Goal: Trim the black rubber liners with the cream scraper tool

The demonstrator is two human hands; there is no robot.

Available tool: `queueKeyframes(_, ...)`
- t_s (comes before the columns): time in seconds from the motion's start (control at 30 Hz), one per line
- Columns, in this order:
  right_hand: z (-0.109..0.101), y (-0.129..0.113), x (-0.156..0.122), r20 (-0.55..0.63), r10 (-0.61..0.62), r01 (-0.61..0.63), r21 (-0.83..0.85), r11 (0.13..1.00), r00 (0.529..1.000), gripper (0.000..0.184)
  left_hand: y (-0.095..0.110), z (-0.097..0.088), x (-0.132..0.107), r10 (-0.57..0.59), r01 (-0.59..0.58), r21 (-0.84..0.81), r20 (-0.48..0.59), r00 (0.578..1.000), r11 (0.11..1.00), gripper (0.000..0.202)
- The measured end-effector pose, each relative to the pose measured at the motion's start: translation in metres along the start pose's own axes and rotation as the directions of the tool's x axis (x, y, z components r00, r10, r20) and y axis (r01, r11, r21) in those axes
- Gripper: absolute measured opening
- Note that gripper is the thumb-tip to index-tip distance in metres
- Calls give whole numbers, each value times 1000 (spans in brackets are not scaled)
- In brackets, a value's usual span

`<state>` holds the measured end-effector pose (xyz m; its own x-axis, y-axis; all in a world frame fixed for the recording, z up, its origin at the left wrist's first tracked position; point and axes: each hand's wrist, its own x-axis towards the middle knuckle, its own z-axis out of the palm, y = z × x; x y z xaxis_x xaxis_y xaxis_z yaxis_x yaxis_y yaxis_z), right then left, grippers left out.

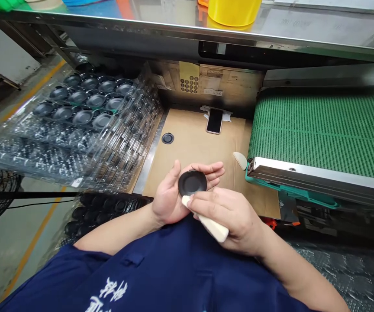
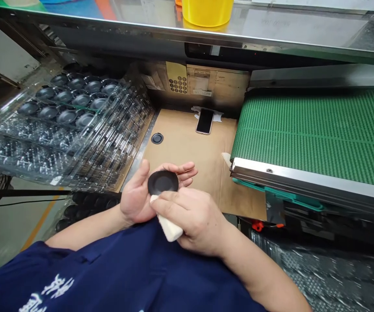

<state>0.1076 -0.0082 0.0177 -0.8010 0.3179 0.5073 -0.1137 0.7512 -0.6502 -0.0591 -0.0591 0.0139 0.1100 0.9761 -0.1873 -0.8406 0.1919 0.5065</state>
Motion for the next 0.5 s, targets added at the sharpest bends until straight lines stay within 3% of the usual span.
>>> queueKeyframes(0.13, -5, 4, -4, -53, 37, -36, 9, 999, 998, 42, -1, -1, -1, -5, 4, 14, 21, 1000, 1000, 59)
queueKeyframes(0.27, -9, 6, -1, -108, -13, -12, -233, 972, 994, 44, -4, -2, -3, -78, 78, 68, 7, 997, 995, 53)
queueKeyframes(0.37, -13, 0, 2, -105, 29, -64, -356, 932, 994, 37, -5, -4, -2, -53, 54, 75, -16, 998, 996, 45)
queueKeyframes(0.5, -13, -2, 3, -15, 41, -44, -239, 970, 999, 39, -7, -5, 1, -10, 10, 40, 6, 1000, 999, 47)
